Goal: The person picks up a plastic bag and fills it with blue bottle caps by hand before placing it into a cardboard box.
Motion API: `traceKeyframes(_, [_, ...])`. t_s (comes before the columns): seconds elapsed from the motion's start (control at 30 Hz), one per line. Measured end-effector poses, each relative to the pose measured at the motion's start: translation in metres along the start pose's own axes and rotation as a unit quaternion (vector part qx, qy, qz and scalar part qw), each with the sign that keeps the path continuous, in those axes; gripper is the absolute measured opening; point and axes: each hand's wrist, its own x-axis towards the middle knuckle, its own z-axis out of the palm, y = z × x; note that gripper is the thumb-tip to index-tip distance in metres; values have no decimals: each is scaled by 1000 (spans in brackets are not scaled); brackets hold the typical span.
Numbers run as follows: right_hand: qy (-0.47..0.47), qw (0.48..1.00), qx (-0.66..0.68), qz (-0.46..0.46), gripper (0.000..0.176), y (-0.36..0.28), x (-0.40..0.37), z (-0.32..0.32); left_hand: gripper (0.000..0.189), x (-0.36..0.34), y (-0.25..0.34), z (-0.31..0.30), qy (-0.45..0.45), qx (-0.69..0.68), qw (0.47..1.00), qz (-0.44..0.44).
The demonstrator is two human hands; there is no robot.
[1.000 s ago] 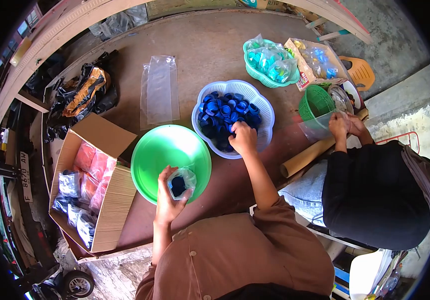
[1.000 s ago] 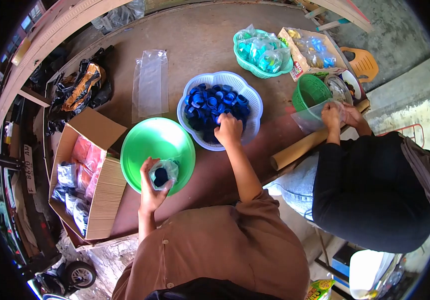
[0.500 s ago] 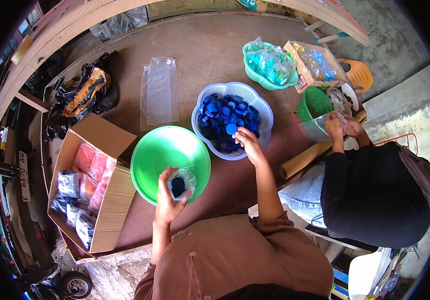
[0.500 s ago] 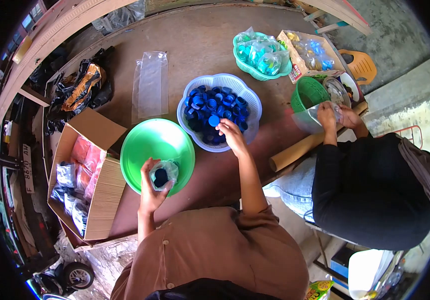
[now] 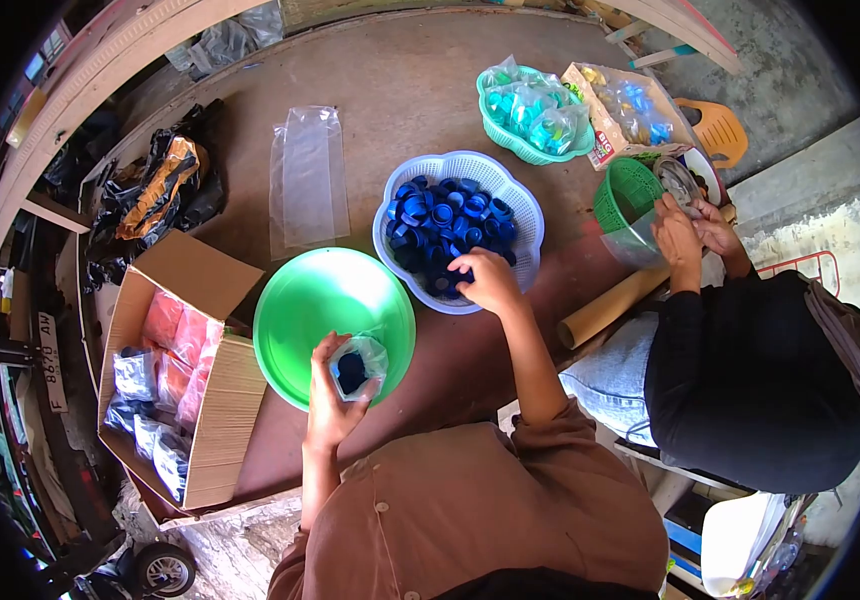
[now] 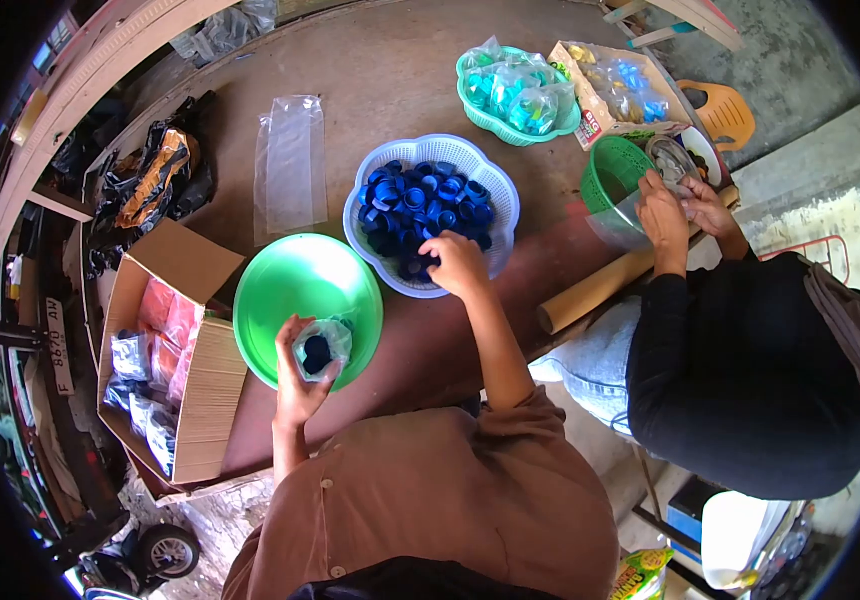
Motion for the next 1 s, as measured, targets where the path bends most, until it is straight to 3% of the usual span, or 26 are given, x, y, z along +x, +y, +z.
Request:
traceKeyframes(0.13, [-72,991,-87,-77,14,3,10,13,79,-1,-2,0,7,3,1000,4])
traceKeyframes(0.2, [-36,995,84,-39,13,6,13,17,80,0,-3,0,11,3,1000,12])
traceKeyframes(0.27, [-44,956,285,59,22,4,10,14,79,-1,-3,-1,16,10,1000,10])
traceKeyframes(0.33, [-122,900,403,116,26,4,6,-2,79,0,0,-1,19,17,1000,4])
traceKeyframes(0.43, [-133,868,467,105,27,3,-3,-12,79,1,0,0,16,15,1000,-2])
traceKeyframes(0.63, [-38,880,466,86,26,3,-10,-17,80,0,2,0,11,17,1000,-1])
traceKeyframes(0.77, [-27,865,491,100,20,-3,-13,-18,80,0,1,-1,12,15,1000,-4])
traceKeyframes(0.83, [169,943,286,-16,9,-15,-16,-20,80,0,3,-1,14,16,1000,-7])
traceKeyframes(0.87, [167,943,287,-16,9,-21,-19,-21,80,0,3,-1,16,17,1000,-11])
traceKeyframes(0.93, [357,923,68,-131,13,-32,-25,-25,80,-1,2,-1,18,19,1000,-2])
traceKeyframes(1.0, [361,917,-4,-170,18,-35,-32,-26,81,0,1,-1,22,20,1000,8])
